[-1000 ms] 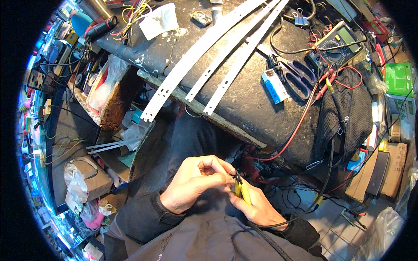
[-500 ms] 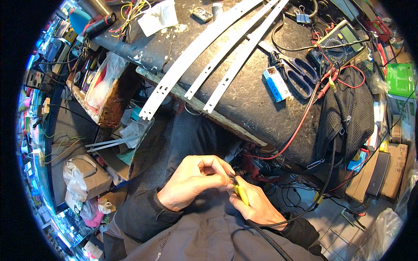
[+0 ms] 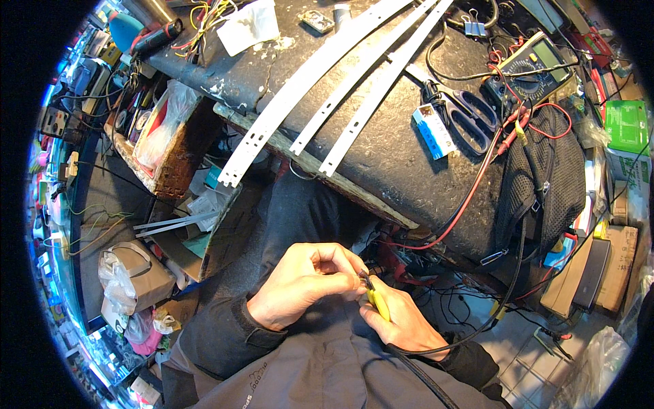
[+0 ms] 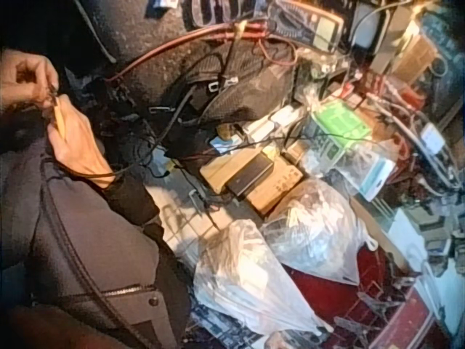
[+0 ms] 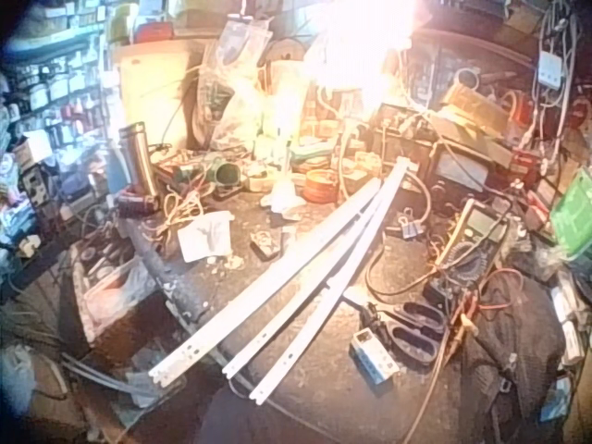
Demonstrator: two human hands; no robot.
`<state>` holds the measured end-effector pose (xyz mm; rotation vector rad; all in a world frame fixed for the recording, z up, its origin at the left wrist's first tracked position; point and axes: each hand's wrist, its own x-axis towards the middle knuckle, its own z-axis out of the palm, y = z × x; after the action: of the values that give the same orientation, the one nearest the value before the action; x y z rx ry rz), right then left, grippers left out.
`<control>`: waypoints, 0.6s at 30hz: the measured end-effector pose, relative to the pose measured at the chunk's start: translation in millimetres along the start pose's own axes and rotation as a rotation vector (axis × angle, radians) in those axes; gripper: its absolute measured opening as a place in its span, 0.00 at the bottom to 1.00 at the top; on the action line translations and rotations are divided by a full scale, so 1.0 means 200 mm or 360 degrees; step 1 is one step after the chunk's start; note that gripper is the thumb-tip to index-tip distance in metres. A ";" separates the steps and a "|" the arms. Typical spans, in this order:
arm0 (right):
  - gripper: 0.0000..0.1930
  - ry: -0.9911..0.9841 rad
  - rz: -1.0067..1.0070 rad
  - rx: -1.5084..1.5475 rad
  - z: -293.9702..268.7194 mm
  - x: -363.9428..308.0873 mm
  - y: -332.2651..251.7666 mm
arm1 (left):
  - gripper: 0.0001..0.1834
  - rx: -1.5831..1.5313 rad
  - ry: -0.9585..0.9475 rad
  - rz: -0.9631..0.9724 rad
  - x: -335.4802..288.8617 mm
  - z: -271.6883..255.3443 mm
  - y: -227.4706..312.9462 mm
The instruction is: The person solders wires to LED light strips and a small electronic component on a cluttered workbench. They use a soldering iron and pliers to strip and attach wires, then place the components on the table.
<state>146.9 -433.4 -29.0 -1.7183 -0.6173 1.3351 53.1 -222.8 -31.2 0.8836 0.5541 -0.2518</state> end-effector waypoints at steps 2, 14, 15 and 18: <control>0.14 0.0017 -0.0038 -0.0005 0.00 0.00 0.00 | 0.05 -0.0018 -0.0010 0.0008 0.00 0.00 0.00; 0.14 0.0048 -0.0113 0.0000 0.01 0.00 0.01 | 0.05 -0.0040 -0.0029 0.0028 0.00 0.00 0.00; 0.14 0.0051 -0.0116 0.0000 0.01 0.00 0.01 | 0.05 -0.0038 -0.0024 0.0024 0.00 0.00 0.00; 0.14 0.0018 -0.0068 0.0030 0.01 0.00 0.01 | 0.05 -0.0029 -0.0014 0.0014 0.00 0.01 0.00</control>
<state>145.4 -433.4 -31.1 -1.6877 -0.6297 1.2970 53.9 -223.9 -30.9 0.8668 0.5436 -0.2421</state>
